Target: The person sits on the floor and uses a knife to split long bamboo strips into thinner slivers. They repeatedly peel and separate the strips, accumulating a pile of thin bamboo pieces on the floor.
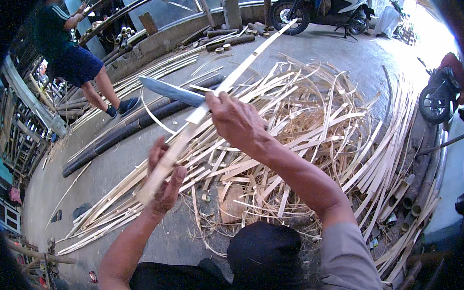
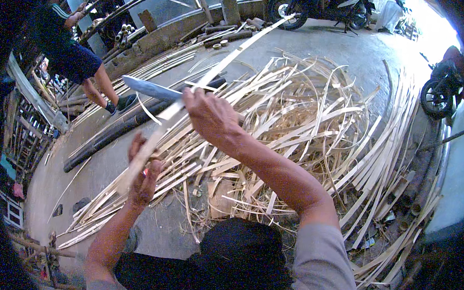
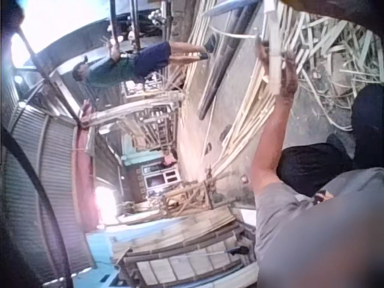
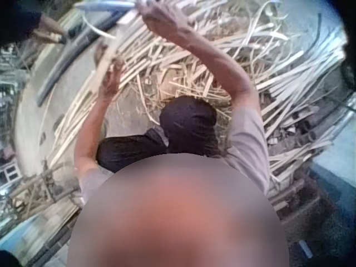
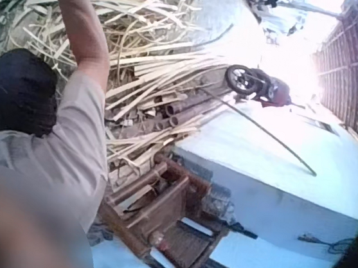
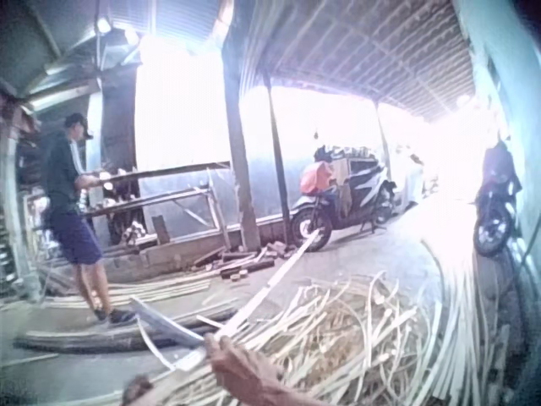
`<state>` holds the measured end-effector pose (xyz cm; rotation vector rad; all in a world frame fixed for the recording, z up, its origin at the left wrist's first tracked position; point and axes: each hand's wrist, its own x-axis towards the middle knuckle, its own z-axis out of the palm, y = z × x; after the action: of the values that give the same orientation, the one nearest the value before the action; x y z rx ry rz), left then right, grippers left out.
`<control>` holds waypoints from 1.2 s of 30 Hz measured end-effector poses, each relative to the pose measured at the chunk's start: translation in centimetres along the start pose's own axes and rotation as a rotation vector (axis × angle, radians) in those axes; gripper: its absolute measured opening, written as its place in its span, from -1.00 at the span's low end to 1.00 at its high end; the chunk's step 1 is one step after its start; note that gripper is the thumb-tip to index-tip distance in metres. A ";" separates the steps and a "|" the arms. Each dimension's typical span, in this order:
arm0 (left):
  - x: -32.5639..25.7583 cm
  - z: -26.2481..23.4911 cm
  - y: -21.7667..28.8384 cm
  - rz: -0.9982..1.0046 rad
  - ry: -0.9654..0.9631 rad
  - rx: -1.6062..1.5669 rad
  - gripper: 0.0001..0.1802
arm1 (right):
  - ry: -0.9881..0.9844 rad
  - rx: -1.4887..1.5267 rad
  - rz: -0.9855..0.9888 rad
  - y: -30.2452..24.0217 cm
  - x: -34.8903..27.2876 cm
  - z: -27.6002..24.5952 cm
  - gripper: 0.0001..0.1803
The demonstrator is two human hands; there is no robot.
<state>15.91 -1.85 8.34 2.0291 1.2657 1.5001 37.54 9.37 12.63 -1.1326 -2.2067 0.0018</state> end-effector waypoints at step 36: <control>24.2 15.4 25.8 0.600 0.307 -0.867 -0.45 | 0.704 1.101 0.242 1.0 -2.0 -14.9 -0.77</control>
<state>42.80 6.69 34.62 1.6370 -0.0500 2.1608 47.24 4.46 23.00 -0.5877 -1.1082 0.7116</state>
